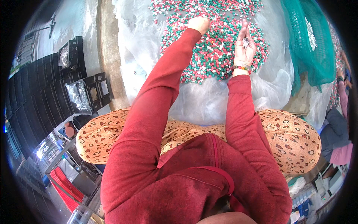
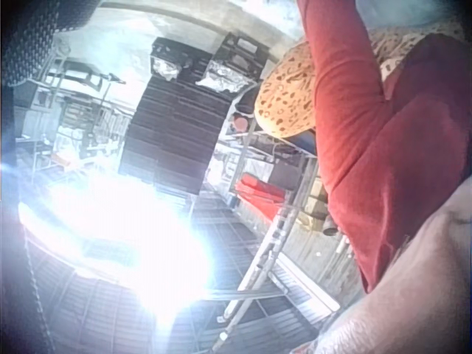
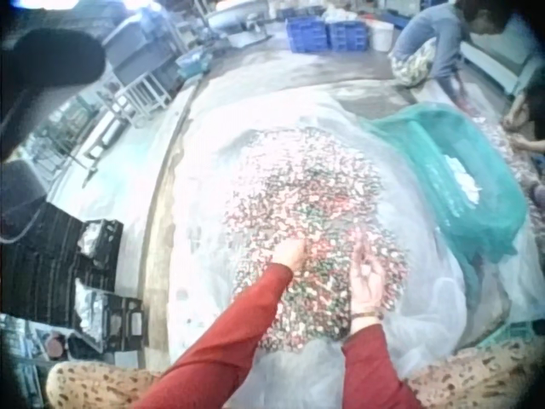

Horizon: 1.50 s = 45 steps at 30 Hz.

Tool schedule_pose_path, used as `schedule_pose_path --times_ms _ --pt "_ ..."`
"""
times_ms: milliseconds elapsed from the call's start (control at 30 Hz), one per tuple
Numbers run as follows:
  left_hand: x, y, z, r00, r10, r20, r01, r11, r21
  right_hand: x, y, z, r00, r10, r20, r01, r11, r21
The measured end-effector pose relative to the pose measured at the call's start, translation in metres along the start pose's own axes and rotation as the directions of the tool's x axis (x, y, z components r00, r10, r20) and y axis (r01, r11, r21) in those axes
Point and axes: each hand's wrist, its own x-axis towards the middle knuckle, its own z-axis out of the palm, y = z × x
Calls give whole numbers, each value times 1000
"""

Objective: The person sorts through a large pile of small colored pieces, picking out silver items by hand and collecting them in one palm before tossing them into an adjacent basket.

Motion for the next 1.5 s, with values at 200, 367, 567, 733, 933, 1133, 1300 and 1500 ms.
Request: schedule_pose_path --times_ms 200,367,567,733,933,1133,1300,1500 --pt "-23 8 -17 991 -133 -15 112 884 -455 2 -28 -20 984 -28 -175 -47 910 -411" --pt "-18 0 1 989 -113 -94 97 982 -161 -25 21 -10 982 -80 -172 59 990 -125" --pt "-11 32 -22 995 -98 26 102 977 -190 -53 19 -32 990 2 -144 -14 997 -77" --pt "-57 15 -92 935 47 352 330 250 -910 -37 29 -12 921 -123 -369 -224 606 -763" --pt "-87 26 -100 928 163 336 331 58 -942 -35 46 -10 891 -96 -445 -325 549 -770" --pt "-108 15 -88 920 206 334 348 -36 -937 -32 43 -26 863 50 -503 -475 420 -774" --pt "-112 -7 -70 944 233 234 326 -549 -770 -35 51 -21 875 33 -483 -476 244 -845" --pt "-109 -35 -87 948 165 272 315 -606 -731 -33 43 -16 892 -297 -340 -353 9 -935"
